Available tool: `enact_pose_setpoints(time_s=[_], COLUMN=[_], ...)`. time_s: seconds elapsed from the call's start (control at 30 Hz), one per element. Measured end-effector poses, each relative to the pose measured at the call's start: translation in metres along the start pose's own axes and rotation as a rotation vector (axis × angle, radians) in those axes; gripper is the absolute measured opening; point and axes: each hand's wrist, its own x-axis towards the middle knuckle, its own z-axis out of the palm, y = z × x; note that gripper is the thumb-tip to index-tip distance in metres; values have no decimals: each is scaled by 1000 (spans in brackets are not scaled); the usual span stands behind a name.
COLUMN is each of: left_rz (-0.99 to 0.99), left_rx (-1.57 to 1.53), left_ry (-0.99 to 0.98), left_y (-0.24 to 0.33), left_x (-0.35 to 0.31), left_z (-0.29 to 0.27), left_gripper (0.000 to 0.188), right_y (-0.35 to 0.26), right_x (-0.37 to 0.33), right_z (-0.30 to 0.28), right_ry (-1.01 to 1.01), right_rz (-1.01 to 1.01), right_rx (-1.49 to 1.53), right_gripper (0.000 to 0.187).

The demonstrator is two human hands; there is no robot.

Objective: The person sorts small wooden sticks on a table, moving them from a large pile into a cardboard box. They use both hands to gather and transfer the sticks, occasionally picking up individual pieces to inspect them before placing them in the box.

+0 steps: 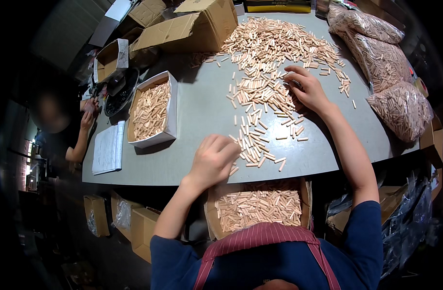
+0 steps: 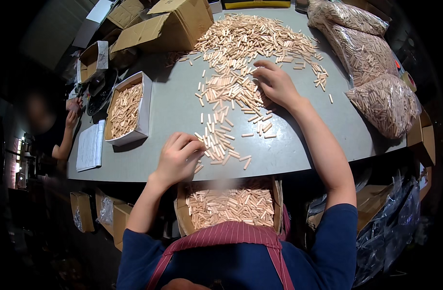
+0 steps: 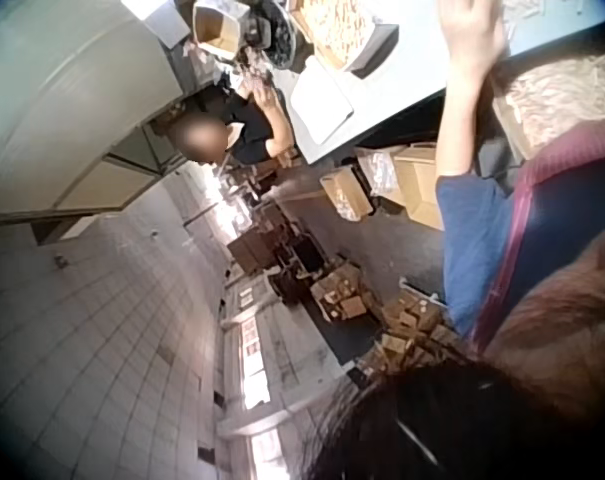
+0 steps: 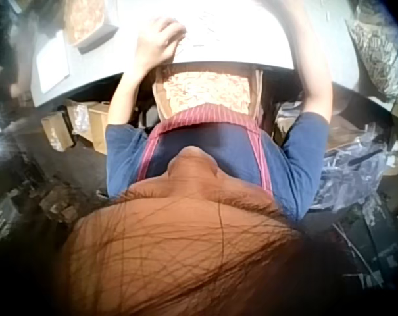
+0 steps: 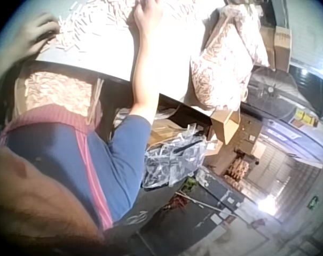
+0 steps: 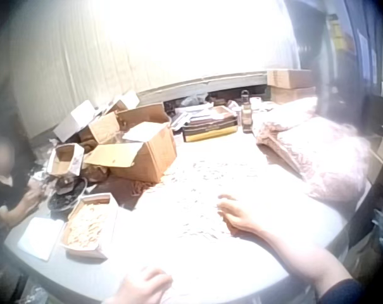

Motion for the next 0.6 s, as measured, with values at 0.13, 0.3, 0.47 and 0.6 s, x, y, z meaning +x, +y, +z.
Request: enact_pose_setpoints(time_s=[0.13,0.3,0.47,0.6], left_rz=[11,-335,-400,-332], left_rx=[81,266,486,133], left_ry=[-10,299,363,94], left_y=[-1,-50,-76,-38], left_x=[3,0,-16,-39], left_z=[-2,-60,-90,-52], left_gripper=[15,13,30,43], right_y=[-1,-5,-2,0], right_x=[0,2,3,1], right_z=[1,1,2,2], right_ry=[1,42,28,26], right_rz=[3,41,3,27], right_rx=[2,38,-6,-10], right_gripper=[24,29,30,30])
